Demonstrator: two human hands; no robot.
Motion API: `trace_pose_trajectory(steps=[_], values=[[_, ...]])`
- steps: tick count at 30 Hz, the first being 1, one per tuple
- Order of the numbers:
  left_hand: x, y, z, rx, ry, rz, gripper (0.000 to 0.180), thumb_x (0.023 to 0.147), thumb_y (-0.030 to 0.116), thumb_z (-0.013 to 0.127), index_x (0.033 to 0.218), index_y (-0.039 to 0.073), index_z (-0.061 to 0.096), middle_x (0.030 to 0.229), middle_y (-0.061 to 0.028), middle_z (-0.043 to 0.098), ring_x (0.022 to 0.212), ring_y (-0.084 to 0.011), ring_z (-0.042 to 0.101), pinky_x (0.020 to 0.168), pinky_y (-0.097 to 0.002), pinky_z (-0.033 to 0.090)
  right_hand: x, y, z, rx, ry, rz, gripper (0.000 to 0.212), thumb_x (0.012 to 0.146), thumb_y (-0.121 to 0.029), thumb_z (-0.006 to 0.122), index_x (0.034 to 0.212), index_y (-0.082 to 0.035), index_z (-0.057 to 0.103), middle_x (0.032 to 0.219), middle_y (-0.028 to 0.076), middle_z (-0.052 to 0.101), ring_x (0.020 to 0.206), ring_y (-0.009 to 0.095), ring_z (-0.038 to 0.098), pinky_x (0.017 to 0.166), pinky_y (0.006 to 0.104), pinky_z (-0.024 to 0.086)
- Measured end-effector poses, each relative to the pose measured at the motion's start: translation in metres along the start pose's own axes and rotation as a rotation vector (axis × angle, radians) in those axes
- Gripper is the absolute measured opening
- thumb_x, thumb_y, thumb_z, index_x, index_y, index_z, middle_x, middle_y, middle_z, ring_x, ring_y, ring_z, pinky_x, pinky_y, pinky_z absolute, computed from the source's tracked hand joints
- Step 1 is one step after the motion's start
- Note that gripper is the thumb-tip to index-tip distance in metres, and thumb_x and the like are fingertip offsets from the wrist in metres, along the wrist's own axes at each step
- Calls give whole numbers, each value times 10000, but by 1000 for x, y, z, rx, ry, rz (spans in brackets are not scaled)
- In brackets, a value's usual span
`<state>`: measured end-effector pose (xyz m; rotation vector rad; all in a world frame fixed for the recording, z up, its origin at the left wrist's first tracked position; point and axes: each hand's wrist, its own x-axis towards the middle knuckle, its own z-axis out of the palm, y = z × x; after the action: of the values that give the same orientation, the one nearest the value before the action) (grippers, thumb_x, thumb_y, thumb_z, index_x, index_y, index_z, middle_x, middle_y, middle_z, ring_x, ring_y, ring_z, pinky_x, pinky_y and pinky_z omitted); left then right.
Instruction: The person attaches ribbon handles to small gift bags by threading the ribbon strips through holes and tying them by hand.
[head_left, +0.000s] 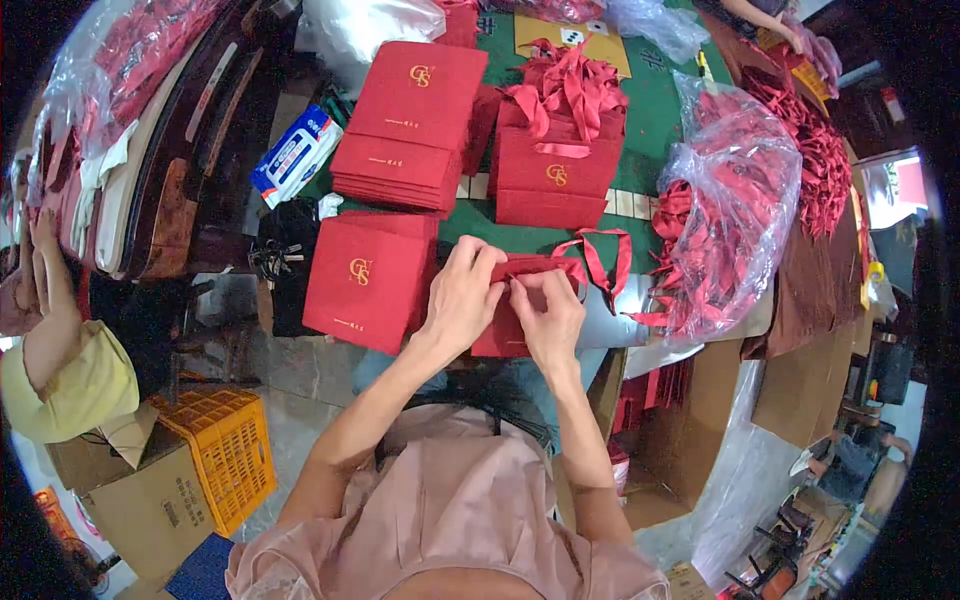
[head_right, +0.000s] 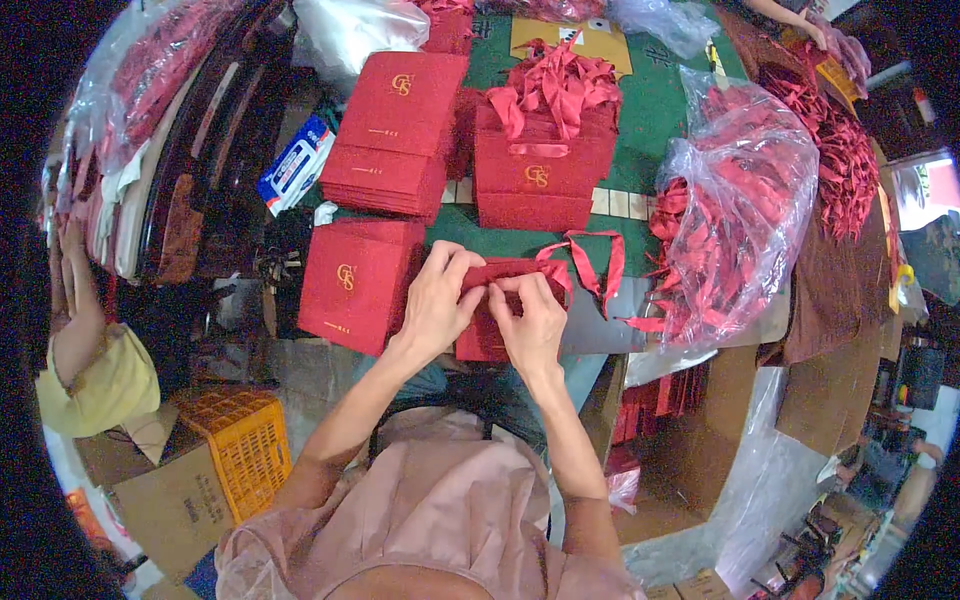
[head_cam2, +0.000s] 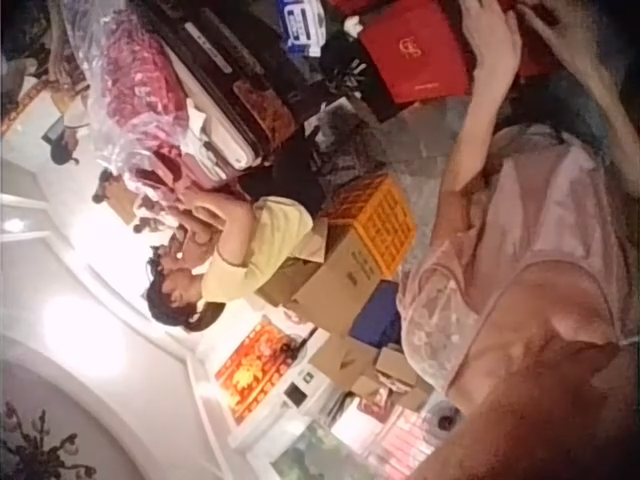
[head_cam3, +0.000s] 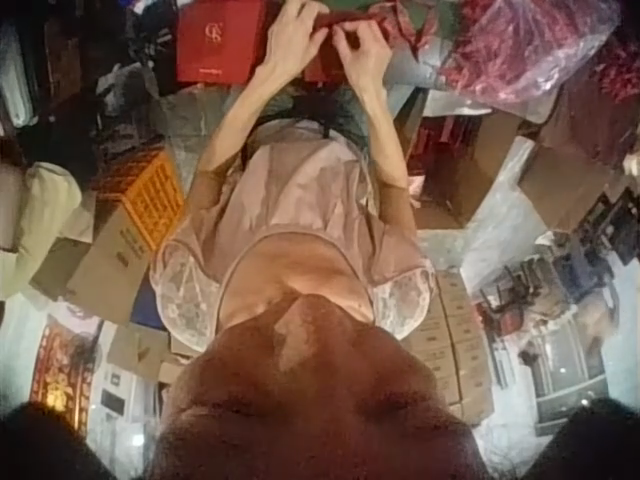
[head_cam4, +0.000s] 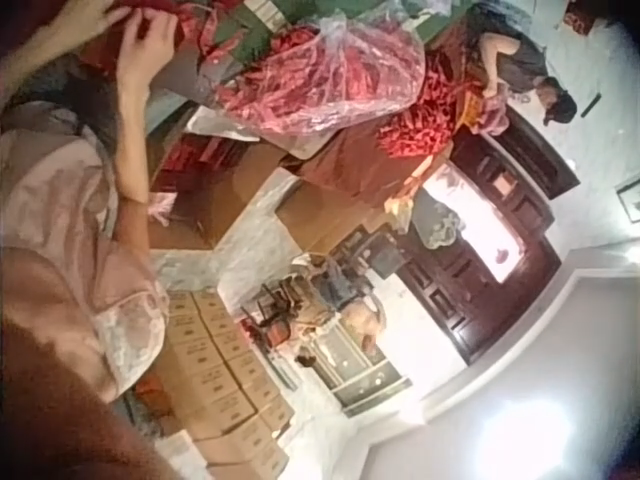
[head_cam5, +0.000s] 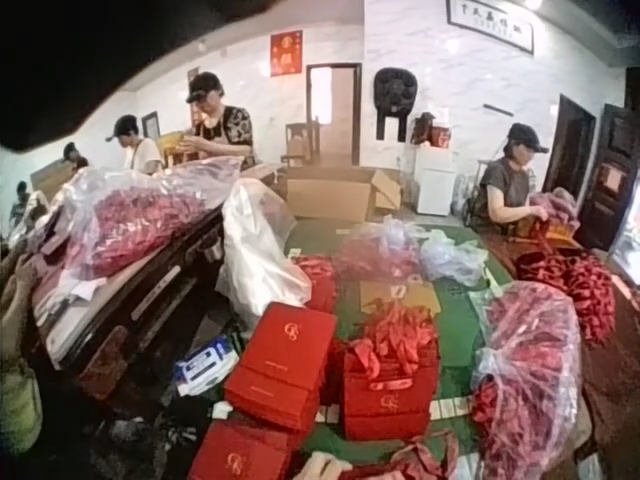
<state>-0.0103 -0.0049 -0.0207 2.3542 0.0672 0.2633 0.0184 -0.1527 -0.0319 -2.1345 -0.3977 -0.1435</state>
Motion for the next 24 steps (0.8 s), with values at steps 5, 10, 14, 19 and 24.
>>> trace_pose_trajectory(steps=[5, 10, 14, 19, 24], values=[[0, -2, -1, 13, 16, 140, 238, 835, -10, 648, 1058, 31, 576, 1038, -163, 545, 968, -373, 587, 789, -451, 520, -2, 3, 5, -17, 38, -55, 121, 819, -48, 762, 880, -28, 659, 831, 95, 634, 680, 232, 671, 608, 337, 533], [1, 1, -5, 62, -44, 86, 151, 876, 15, 596, 1024, 33, 569, 974, -159, 607, 925, -372, 577, 765, -459, 500, -4, 8, 11, -8, 105, -164, 177, 785, -49, 768, 845, -65, 602, 804, 73, 624, 678, 257, 634, 564, 367, 515], [3, -1, -6, -48, -33, 36, 117, 873, 8, 584, 977, 40, 541, 908, -152, 637, 890, -367, 595, 749, -466, 498, -5, 10, 12, 5, 88, -170, 193, 780, -44, 771, 848, -69, 591, 801, 78, 613, 669, 259, 627, 564, 368, 514], [5, -2, -8, -104, -59, -18, 104, 890, 27, 581, 985, 34, 538, 907, -169, 641, 887, -380, 602, 750, -492, 493, -4, 10, 11, -26, 39, -205, 212, 778, -37, 767, 849, -63, 569, 797, 83, 594, 663, 265, 619, 549, 371, 502], [5, -3, -8, -141, -86, -40, 103, 886, 27, 572, 983, 35, 537, 900, -169, 638, 882, -380, 606, 747, -496, 491, -3, 8, 7, -1, -7, -151, 178, 783, -14, 759, 843, -36, 593, 798, 95, 605, 658, 251, 628, 554, 354, 505]])
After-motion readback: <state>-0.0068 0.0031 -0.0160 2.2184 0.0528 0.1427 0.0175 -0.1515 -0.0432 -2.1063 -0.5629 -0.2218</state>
